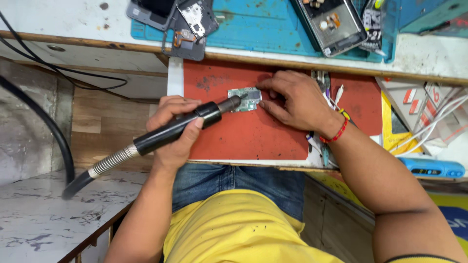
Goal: The person uses a hot air rework station to apply heat to a small circuit board placed on a red mat. They hold the board steady with one hand while directing the hot air nozzle with the other, repeatedly moving the tool across different components.
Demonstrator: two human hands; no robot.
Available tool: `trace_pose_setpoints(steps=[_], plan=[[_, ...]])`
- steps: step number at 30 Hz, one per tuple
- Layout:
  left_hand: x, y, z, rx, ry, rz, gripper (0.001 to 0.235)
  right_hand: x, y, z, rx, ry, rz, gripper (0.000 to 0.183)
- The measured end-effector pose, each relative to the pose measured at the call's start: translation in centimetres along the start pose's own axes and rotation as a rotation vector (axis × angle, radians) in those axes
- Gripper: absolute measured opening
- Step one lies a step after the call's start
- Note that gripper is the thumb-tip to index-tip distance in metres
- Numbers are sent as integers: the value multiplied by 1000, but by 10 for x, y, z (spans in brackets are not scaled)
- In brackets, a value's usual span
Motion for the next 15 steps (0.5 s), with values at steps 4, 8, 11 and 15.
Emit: trace_pose_setpoints(steps=[4, 8, 11, 15], plan=[[-1, 2, -3, 64, 109, 105, 22, 0, 0, -1, 8, 11, 7, 30], [-2, 1, -3, -41, 12, 27, 21, -1, 0, 0, -2, 13, 10, 30], [-2, 2, -4, 9, 81, 102, 22, -1, 0, 1, 8, 21, 18, 31], [-3, 1, -3, -3, 11, 42, 23, 0, -1, 3, 13, 22, 10, 31]])
Point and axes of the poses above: each hand's wrist, its own x-axis towards the middle knuckle, its own y-axis out of the palm, z = x × y, the point moved 2 cm from there along x, towards the middle knuckle, and after that the axes turned 5 degrees about -z, right-handed, at the moved point
